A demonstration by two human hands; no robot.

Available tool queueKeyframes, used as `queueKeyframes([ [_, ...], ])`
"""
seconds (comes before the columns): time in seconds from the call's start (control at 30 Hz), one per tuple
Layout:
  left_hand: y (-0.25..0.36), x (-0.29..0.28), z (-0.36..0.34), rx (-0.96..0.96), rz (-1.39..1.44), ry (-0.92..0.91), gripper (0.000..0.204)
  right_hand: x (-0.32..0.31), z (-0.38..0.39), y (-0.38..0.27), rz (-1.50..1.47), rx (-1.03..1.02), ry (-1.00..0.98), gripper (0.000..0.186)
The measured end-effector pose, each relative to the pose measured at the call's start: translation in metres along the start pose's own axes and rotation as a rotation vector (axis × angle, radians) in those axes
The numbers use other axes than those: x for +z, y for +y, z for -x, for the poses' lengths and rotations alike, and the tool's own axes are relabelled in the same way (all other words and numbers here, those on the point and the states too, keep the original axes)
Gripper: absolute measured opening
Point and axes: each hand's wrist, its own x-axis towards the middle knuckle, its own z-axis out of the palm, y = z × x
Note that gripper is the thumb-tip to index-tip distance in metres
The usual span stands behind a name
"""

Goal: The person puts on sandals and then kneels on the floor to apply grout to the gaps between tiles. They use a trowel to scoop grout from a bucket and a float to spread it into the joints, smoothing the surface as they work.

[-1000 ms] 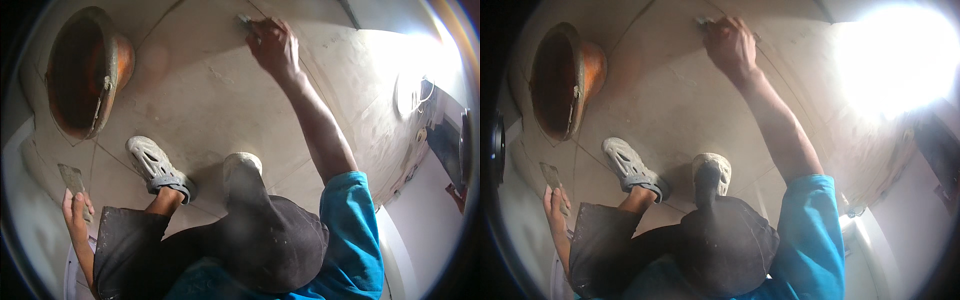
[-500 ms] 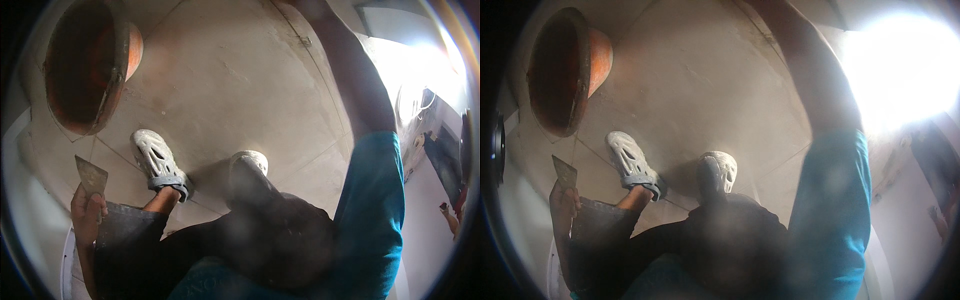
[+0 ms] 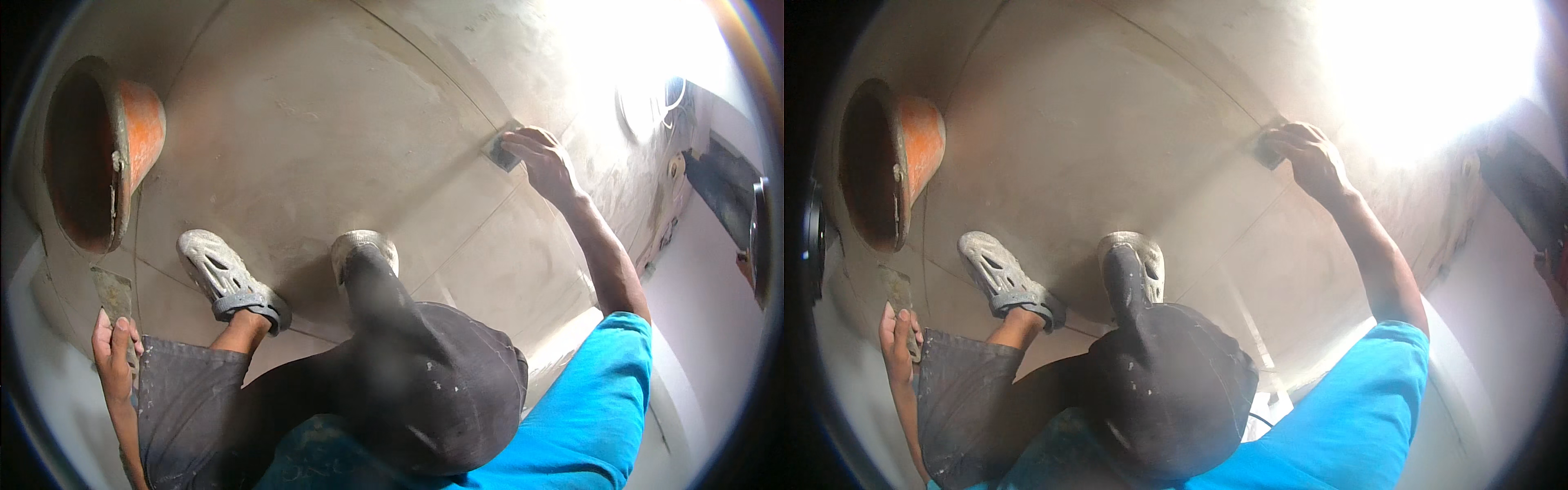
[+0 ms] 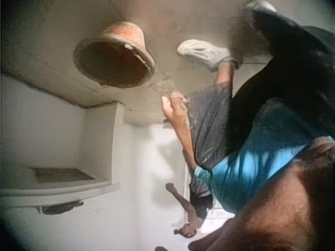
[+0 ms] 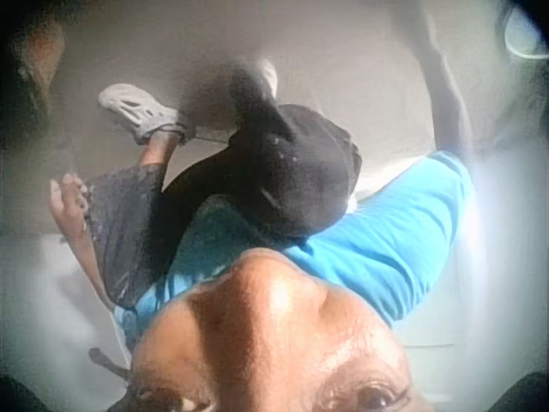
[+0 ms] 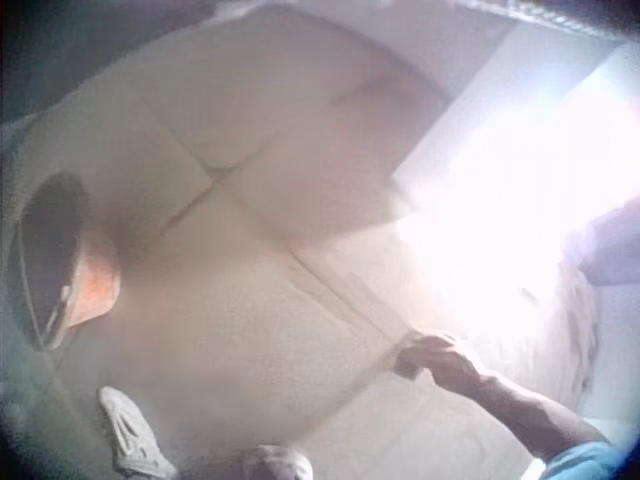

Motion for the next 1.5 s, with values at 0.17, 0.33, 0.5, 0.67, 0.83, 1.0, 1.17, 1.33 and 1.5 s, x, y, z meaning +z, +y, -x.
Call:
queueKeyframes([
  [0.17,0.039,0.016,-0.005,0.036,-0.049,-0.052,0.025,-0.013,-0.084,-0.011,0.008,0.090,-0.060,0.025],
  [0.33,0.059,0.028,-0.029,0.209,-0.179,-0.187,0.027,-0.023,-0.153,0.003,-0.142,-0.015,0.241,0.030],
  [0.5,0.055,0.015,-0.021,0.153,-0.178,-0.211,0.025,0.021,-0.018,0.011,-0.027,0.095,0.066,0.035],
  [0.67,0.060,0.021,-0.033,0.183,-0.148,-0.270,0.019,0.001,0.159,-0.016,0.061,0.280,0.061,0.042],
  [0.83,0.083,0.031,-0.032,0.262,-0.242,-0.326,0.029,-0.020,0.185,-0.061,-0.070,0.635,0.109,0.036],
  [1.0,0.106,0.046,-0.034,0.284,-0.273,-0.385,0.030,0.028,0.162,-0.080,0.261,0.770,0.497,0.029],
  [1.17,0.103,0.033,-0.048,0.313,-0.284,-0.423,0.029,0.014,0.163,-0.132,0.180,0.963,0.450,0.027],
  [1.33,0.099,0.043,-0.047,0.301,-0.231,-0.482,0.030,0.000,0.186,-0.087,0.158,1.522,0.595,0.023],
  [1.5,0.110,0.050,-0.035,0.325,-0.216,-0.453,0.033,0.031,0.030,-0.124,0.129,1.155,0.574,0.023],
])
